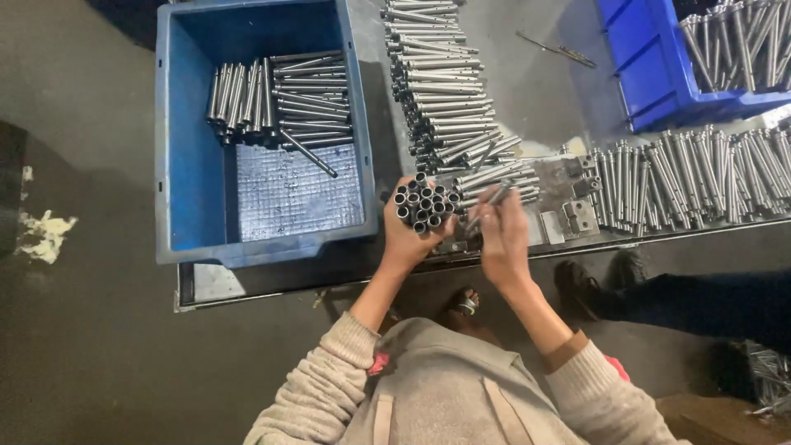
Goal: A worker is manually assembling metal components by inserting long metal rods into a circular multi-hole fixture on a metal workbench in a factory setting.
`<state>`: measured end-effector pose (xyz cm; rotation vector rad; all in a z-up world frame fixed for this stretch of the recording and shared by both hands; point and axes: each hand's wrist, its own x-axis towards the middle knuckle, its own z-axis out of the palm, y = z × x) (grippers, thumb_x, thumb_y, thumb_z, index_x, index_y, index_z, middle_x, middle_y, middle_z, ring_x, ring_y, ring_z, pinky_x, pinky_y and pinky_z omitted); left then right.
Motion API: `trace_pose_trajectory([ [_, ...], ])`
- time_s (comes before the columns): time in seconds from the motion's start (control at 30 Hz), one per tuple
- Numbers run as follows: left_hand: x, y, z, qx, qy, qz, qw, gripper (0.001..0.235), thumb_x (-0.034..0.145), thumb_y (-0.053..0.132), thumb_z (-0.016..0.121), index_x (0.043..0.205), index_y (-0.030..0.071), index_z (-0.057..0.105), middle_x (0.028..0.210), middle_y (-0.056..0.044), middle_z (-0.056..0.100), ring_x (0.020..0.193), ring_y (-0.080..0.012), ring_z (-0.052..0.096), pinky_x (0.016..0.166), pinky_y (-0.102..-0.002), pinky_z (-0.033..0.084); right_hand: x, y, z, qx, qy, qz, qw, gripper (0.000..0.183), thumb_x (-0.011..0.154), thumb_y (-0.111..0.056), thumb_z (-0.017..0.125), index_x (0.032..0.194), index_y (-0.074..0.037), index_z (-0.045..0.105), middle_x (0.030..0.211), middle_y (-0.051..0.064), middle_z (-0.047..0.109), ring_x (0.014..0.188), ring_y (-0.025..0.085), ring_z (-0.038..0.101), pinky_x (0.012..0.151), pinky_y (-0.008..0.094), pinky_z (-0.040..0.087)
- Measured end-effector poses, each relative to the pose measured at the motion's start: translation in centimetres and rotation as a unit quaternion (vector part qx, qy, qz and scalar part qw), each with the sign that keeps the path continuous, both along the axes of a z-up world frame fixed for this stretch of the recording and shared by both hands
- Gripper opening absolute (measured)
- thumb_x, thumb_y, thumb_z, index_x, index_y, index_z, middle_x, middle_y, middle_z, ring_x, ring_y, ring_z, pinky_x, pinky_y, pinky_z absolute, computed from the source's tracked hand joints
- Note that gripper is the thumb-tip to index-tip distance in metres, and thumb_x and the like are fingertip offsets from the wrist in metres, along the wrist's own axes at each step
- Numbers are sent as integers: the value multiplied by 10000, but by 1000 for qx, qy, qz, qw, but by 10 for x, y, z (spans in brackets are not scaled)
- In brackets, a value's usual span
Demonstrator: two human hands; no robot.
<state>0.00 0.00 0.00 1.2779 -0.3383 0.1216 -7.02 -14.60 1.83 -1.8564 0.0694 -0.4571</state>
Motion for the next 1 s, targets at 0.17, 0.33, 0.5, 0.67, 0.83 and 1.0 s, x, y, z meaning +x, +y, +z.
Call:
trace_pose_trajectory([
  [0.17,4,1,-7,-26,12,-20,999,522,586,52,910,1041,32,656,842,-123,724,827,-200,726,804,-348,586,-69,48,37,204,169,-25,964,300,1102,-223,301,1084,-42,539,683,12,408,436,95,423,359,225,345],
  [0.33,5,1,-14,-36,23,-27,999,533,582,38,909,1051,42,657,835,-103,726,820,-184,737,803,-324,594,-83,64,-19,232,329,4,915,394,1115,-202,304,960,7,601,573,-18,391,347,70,384,287,214,346],
  [0.5,5,3,-10,-37,13,-38,999,488,601,14,896,1024,17,652,797,-125,719,795,-177,732,789,-338,603,-83,71,-13,236,367,-4,900,360,1116,-218,338,942,-21,584,564,-3,377,306,98,409,265,226,348],
  [0.67,3,2,-17,-30,22,-36,999,508,585,17,905,1025,16,652,791,-128,723,782,-192,743,772,-330,606,-81,66,-20,177,352,-14,919,372,1108,-218,342,904,-34,593,535,20,441,305,120,475,284,237,401],
  [0.83,7,3,-16,-42,18,-47,998,510,591,-3,902,1035,9,651,801,-125,733,780,-192,738,776,-344,599,-67,62,16,482,392,25,783,356,1127,-380,381,940,-91,471,638,-65,215,393,23,209,263,182,191],
  [1.0,7,4,-13,-38,19,-53,998,538,576,-11,911,1040,15,641,799,-129,737,772,-198,738,770,-362,605,-72,67,24,441,392,7,807,345,1140,-336,316,926,-104,457,668,-70,188,426,20,184,291,164,148],
])
